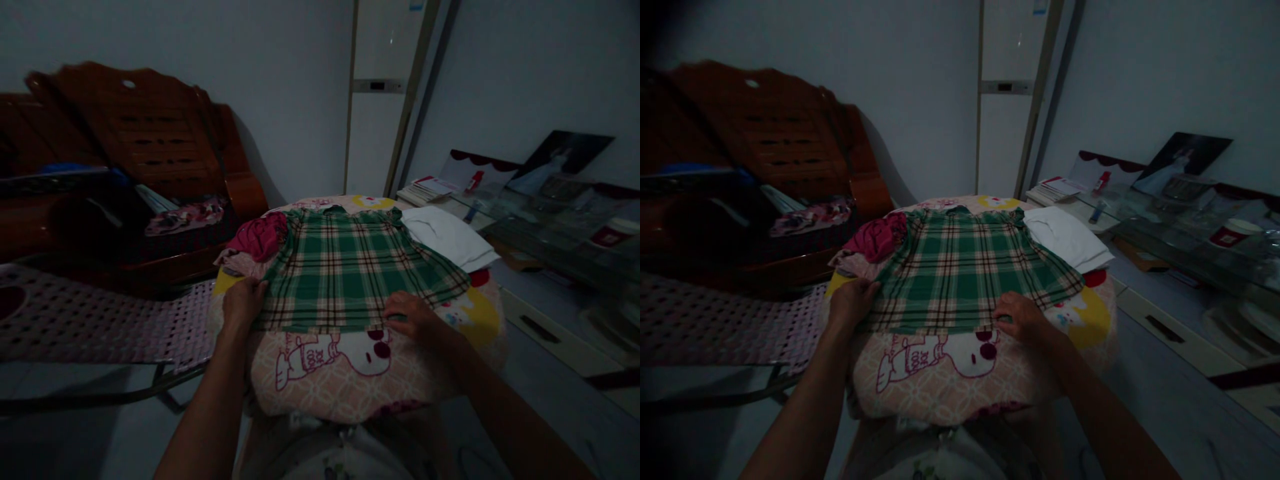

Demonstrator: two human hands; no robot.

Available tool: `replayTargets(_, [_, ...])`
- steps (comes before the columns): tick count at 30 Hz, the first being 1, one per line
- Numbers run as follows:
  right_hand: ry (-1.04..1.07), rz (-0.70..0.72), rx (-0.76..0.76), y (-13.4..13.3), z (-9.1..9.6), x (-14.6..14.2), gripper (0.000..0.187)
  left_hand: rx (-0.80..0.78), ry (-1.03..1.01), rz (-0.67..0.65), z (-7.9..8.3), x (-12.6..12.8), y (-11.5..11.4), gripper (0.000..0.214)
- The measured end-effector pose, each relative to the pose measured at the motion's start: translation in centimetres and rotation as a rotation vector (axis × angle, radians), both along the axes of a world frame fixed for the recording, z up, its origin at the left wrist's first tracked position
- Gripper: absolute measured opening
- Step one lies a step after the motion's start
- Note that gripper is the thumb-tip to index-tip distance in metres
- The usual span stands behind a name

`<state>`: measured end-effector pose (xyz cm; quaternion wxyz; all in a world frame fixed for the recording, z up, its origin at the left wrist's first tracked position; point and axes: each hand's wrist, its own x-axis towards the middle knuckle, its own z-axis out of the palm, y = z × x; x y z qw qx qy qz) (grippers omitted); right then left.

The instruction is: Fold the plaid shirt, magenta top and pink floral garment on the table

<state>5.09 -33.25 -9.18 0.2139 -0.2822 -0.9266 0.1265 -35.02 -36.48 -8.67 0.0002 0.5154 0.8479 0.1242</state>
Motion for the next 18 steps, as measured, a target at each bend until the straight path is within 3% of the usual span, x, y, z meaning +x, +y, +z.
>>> replayTargets(10, [-0.021, 0.008, 0.116, -0.4, -1.2, 0.1, 0.019, -0.032, -0.016, 0.000, 0.5, 0.1, -0.2, 0.036])
replayTargets(18, [0.054, 0.030, 0.105, -0.1, -0.8, -0.3, 0.026, -0.012, -0.065, -0.019, 0.3, -0.4, -0.3, 0.035])
